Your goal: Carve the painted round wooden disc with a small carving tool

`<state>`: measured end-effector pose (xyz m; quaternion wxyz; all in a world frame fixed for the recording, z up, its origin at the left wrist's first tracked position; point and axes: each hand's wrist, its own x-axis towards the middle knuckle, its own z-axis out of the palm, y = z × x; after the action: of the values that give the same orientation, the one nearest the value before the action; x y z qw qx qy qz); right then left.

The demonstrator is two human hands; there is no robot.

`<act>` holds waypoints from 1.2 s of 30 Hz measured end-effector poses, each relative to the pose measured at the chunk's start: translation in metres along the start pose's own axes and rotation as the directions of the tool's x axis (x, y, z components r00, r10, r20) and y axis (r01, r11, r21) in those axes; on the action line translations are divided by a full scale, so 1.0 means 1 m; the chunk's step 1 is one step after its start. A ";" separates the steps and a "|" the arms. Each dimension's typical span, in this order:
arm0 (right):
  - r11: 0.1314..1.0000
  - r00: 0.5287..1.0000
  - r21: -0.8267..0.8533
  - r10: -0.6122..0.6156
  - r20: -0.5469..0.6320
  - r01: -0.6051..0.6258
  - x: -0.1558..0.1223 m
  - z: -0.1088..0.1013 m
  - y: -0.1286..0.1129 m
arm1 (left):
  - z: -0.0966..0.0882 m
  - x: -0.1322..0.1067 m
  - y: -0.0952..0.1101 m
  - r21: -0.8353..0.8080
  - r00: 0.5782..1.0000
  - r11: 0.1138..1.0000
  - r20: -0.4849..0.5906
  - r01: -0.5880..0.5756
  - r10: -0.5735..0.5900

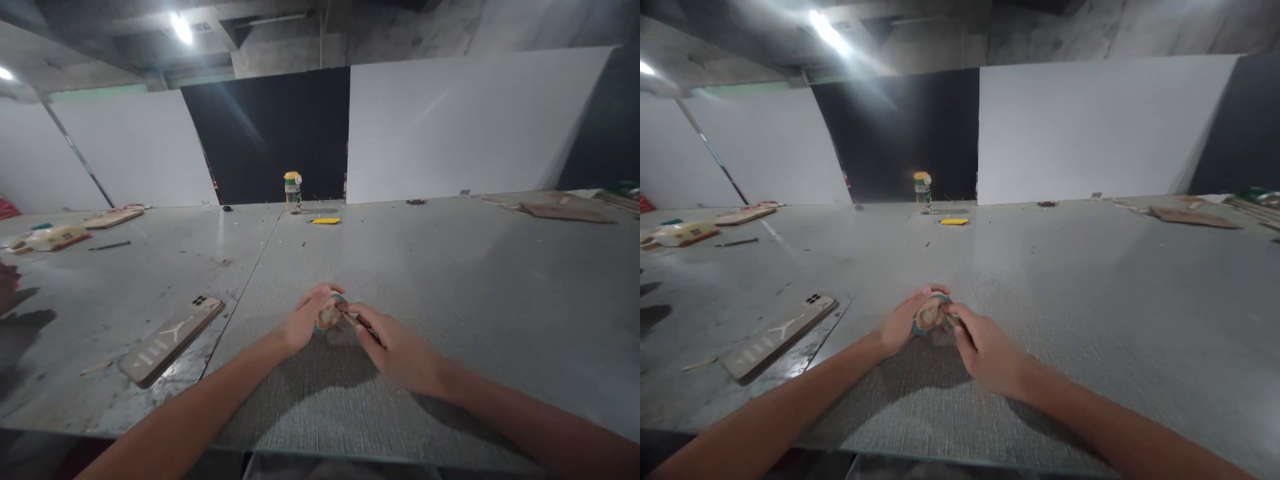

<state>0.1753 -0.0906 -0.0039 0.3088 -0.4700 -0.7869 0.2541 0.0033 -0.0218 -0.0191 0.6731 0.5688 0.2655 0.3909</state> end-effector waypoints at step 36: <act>0.999 1.000 -0.031 0.019 0.022 -0.019 -0.001 -0.004 0.003 | 0.005 -0.005 0.014 0.113 1.000 0.993 -0.007 -0.018 0.019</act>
<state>0.1801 -0.0898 -0.0039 0.2903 -0.4793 -0.7897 0.2498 0.0012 -0.0276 -0.0045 0.6351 0.6069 0.2846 0.3838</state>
